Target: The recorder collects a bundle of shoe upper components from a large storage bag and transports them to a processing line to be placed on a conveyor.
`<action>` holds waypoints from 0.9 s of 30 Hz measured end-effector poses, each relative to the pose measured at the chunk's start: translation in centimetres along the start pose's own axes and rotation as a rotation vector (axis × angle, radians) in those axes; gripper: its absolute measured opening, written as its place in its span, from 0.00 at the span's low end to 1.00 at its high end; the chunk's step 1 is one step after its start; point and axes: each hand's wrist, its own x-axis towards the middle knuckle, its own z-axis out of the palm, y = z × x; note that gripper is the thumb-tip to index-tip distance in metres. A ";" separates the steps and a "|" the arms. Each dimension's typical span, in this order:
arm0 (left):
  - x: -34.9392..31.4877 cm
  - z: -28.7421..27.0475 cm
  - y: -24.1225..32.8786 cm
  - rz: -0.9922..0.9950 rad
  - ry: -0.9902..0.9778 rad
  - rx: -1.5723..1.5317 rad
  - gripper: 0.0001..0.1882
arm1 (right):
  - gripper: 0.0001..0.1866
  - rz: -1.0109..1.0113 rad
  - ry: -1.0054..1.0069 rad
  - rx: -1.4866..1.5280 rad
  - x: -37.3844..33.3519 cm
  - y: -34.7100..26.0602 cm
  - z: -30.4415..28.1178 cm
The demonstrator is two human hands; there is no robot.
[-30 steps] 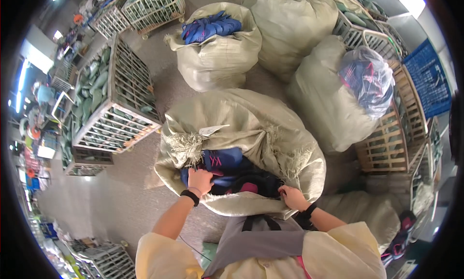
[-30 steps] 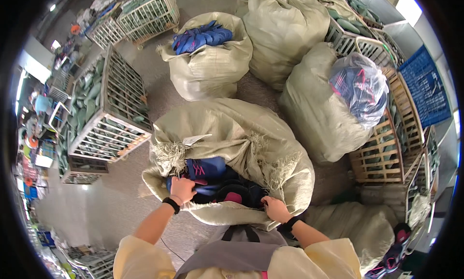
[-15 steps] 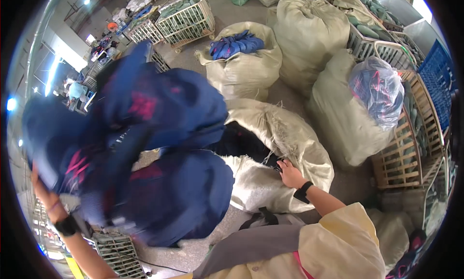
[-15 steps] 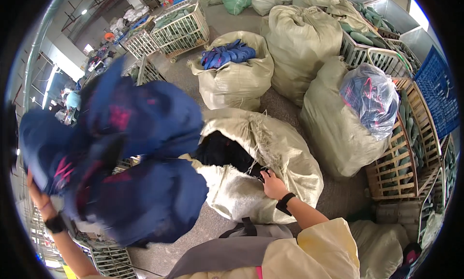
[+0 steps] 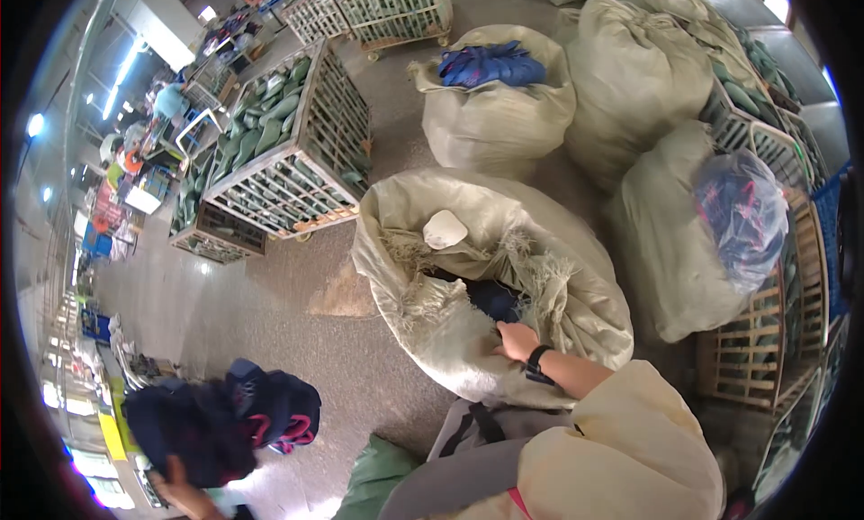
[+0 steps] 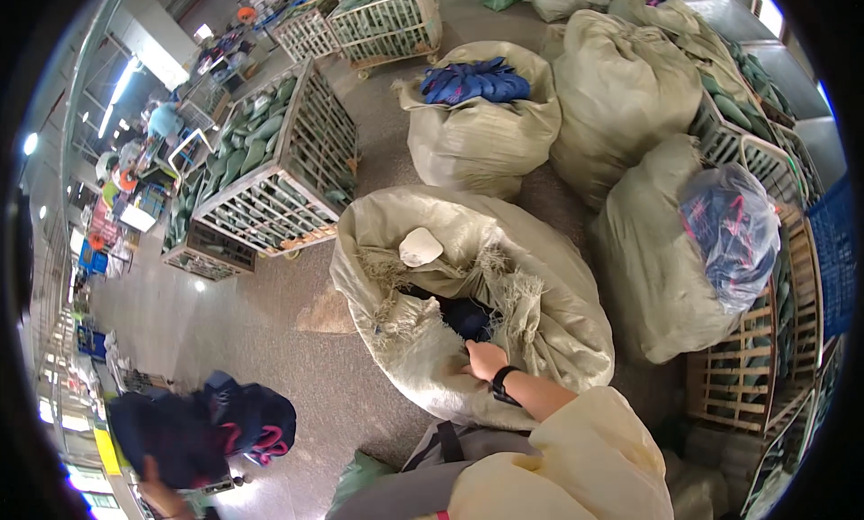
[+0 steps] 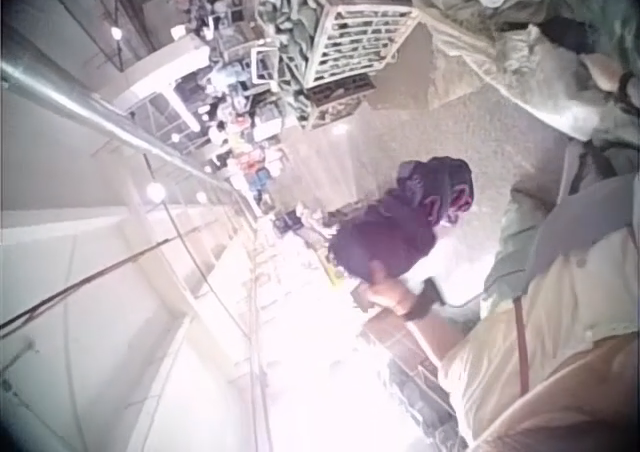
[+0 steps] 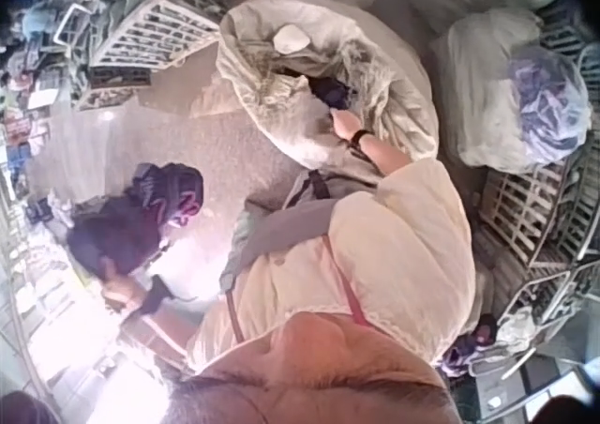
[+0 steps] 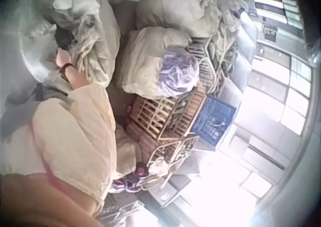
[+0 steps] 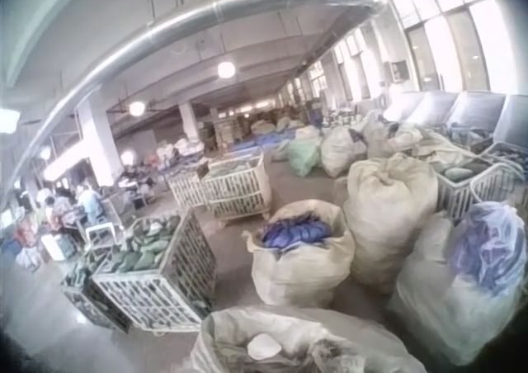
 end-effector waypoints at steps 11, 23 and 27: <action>-21.8 10.3 -9.9 -0.974 -0.214 -0.577 0.19 | 0.11 -0.656 -0.095 -0.036 -7.6 -11.0 1.4; -29.5 11.4 -12.5 -1.061 -0.003 -0.604 0.20 | 0.10 -0.464 -0.550 -0.519 -5.8 -3.2 1.6; -31.9 12.3 -11.6 -1.136 -0.032 -0.625 0.19 | 0.10 -0.694 -0.531 -0.964 -9.8 -4.0 -4.0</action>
